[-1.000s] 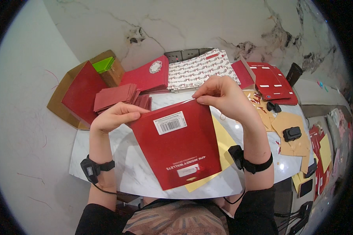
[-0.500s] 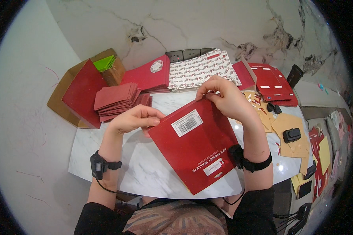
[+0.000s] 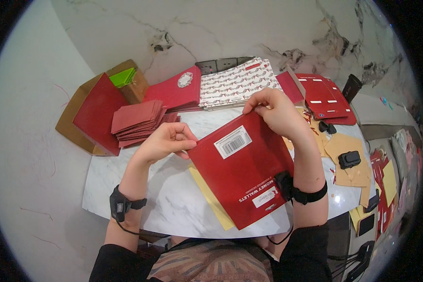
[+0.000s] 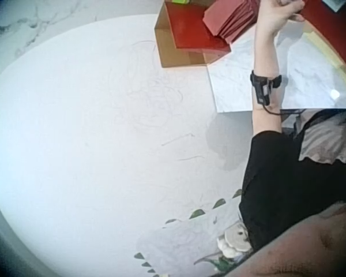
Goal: Assembling red money wallets and inserting them into a cardboard sleeve.
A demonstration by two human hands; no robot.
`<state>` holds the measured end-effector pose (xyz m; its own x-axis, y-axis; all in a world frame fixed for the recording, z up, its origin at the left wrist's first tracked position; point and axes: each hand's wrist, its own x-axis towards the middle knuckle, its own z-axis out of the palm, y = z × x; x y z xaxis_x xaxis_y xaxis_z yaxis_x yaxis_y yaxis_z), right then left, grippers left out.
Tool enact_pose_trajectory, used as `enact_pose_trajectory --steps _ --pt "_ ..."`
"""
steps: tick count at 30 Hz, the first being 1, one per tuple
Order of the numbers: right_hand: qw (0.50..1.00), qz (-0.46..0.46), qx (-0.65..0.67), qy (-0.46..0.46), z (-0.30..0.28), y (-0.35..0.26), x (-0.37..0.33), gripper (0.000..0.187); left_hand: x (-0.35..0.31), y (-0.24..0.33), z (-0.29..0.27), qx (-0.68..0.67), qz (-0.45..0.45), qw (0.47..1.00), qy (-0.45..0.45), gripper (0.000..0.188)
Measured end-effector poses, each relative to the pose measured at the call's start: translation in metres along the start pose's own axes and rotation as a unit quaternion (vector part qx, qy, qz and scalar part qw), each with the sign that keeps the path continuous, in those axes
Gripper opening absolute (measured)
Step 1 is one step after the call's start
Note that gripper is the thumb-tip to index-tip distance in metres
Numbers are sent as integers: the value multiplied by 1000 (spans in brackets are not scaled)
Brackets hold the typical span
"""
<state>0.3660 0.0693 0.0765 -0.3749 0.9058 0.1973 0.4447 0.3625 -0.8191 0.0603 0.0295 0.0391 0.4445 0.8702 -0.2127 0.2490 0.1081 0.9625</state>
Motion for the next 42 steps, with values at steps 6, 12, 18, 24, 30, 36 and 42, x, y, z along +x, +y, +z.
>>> enact_pose_trajectory --steps 6,12,18,24,30,36,42 --pt "998 15 0 67 -8 -1 -2 18 -1 3 10 -25 96 995 11 29" --pt "996 -8 -16 83 -8 0 -2 18 14 -11 18 -56 83 989 109 35" --pt "999 22 17 40 -9 0 -2 19 17 -15 16 -102 145 972 156 28" --pt "989 66 130 12 -2 -2 1 21 28 -22 27 -224 274 889 290 33" --pt "993 33 113 11 7 2 3 14 31 -24 25 -247 319 866 295 29" --pt "992 -33 119 39 24 -11 1 21 24 -21 20 -259 373 846 281 26" --pt "976 -125 166 61 26 -7 5 23 19 -10 22 -229 394 847 275 26"
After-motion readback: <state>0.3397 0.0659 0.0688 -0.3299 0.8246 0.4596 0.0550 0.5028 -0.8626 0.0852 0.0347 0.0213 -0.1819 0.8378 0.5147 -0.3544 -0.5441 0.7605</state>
